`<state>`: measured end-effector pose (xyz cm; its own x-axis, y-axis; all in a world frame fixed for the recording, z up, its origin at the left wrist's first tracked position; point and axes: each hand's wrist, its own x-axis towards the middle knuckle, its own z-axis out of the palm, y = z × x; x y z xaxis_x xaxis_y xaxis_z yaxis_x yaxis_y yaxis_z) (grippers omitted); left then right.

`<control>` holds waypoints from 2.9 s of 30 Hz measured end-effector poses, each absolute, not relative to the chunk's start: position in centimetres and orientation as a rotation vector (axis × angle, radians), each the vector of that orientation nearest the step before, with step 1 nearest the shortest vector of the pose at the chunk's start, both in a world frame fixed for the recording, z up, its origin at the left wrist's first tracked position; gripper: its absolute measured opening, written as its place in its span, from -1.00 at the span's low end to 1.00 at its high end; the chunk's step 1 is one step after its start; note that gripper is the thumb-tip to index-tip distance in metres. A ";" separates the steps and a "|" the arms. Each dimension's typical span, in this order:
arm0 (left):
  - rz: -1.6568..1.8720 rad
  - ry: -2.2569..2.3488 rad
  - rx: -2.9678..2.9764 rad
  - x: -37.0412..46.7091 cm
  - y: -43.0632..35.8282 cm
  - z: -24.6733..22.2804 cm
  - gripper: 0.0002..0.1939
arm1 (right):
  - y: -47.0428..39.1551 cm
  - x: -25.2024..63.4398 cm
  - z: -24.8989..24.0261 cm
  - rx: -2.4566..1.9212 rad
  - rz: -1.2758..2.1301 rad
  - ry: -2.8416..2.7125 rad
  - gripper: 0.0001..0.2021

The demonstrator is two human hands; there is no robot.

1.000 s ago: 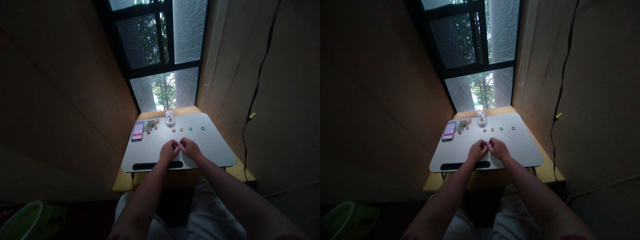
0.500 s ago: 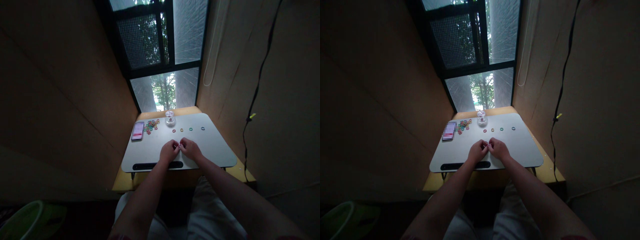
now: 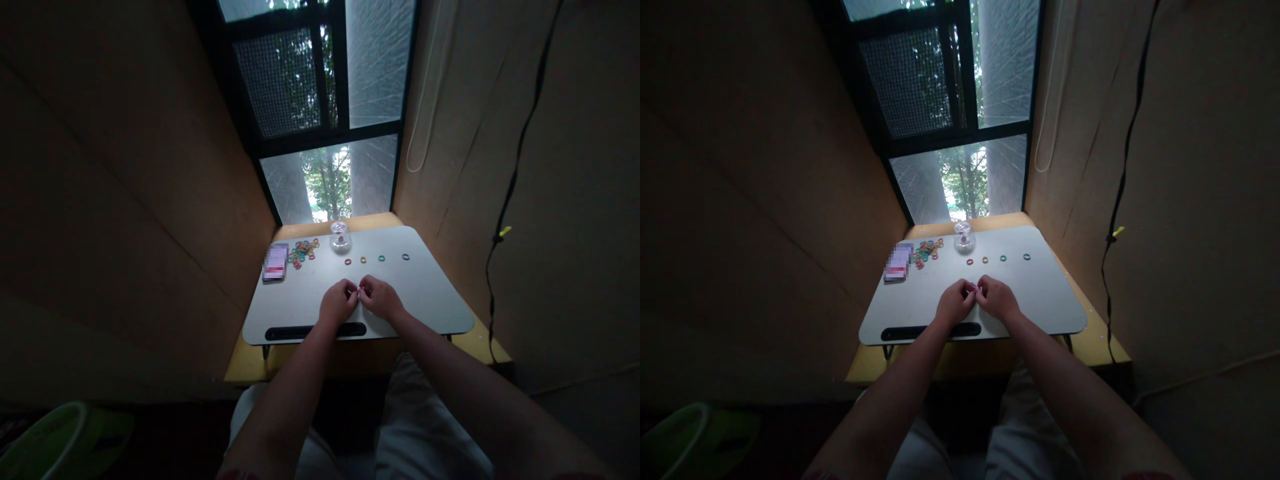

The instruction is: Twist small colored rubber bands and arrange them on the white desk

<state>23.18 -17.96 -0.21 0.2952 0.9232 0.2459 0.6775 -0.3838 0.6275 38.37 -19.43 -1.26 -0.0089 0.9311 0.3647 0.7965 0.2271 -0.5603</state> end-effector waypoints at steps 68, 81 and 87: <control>0.819 1.424 2.196 23.2 -17.8 -0.5 -0.87 | -19.5 38.3 -1.1 -1.623 0.235 -1.854 -0.90; 0.807 1.423 2.195 23.1 -17.8 -0.5 -0.88 | -19.4 38.3 -1.2 -1.628 0.249 -1.861 -0.88; 0.814 1.411 2.199 23.2 -17.8 -0.5 -0.87 | -19.5 38.4 -1.2 -1.609 0.266 -1.857 -0.88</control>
